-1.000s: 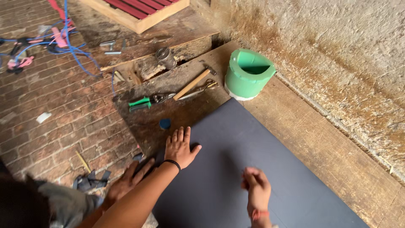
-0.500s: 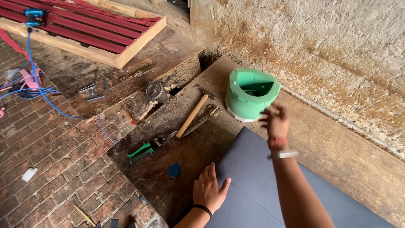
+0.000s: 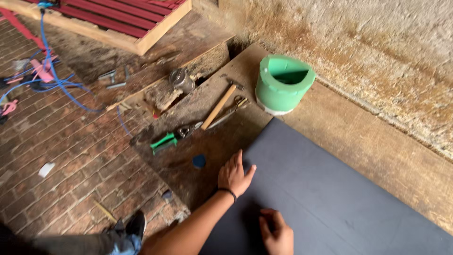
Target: The person carries a foam cushion covered in gray fabric to a workbench, picks staples from a green container, marks the cushion with a chalk marker, measures it with a tape measure, and uses a long wooden straightedge to draw a straight line across the cushion. They then lift the cushion and stack it with other finished cushions on the floor.
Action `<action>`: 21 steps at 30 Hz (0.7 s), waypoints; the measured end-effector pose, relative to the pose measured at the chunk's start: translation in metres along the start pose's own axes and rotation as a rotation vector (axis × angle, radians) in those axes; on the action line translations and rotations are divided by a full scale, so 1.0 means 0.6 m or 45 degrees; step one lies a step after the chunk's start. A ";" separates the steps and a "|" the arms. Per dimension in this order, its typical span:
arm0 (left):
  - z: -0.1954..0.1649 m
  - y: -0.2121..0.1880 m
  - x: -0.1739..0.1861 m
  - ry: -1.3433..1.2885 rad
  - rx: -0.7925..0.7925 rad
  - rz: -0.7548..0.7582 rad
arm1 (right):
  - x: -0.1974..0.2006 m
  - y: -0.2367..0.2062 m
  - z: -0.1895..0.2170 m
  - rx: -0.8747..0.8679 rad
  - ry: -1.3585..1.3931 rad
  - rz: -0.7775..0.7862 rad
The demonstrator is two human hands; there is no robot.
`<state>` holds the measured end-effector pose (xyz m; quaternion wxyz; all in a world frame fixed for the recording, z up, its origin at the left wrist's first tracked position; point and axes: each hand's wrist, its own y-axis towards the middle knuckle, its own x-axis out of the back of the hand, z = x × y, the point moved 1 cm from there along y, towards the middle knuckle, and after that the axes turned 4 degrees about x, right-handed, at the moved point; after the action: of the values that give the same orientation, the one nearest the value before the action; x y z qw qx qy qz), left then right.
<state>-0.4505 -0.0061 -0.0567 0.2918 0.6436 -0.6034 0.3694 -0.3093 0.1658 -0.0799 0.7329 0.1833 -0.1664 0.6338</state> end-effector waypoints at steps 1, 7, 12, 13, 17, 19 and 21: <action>0.001 -0.009 0.000 -0.009 -0.043 -0.052 | 0.000 -0.014 0.011 0.173 -0.115 0.041; 0.047 -0.167 0.028 0.356 -0.168 -0.050 | 0.025 -0.030 0.061 0.377 -0.095 0.195; 0.090 -0.314 0.020 0.411 -0.130 -0.122 | 0.064 -0.080 0.045 0.318 -0.005 0.231; 0.101 -0.338 0.019 0.429 -0.118 -0.127 | 0.069 -0.091 0.040 0.315 -0.016 0.247; 0.132 -0.418 0.007 0.410 -0.053 -0.080 | 0.065 -0.117 0.028 0.408 -0.088 0.242; 0.143 -0.445 0.006 0.386 -0.037 -0.057 | 0.058 -0.121 0.026 0.382 -0.130 0.256; 0.153 -0.464 0.008 0.353 0.012 0.036 | 0.053 -0.129 0.024 0.369 -0.146 0.251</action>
<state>-0.1628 -0.0562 -0.0844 0.3641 0.5793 -0.5645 0.4617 -0.2287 0.1764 -0.0569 0.6226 0.3056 -0.1318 0.7083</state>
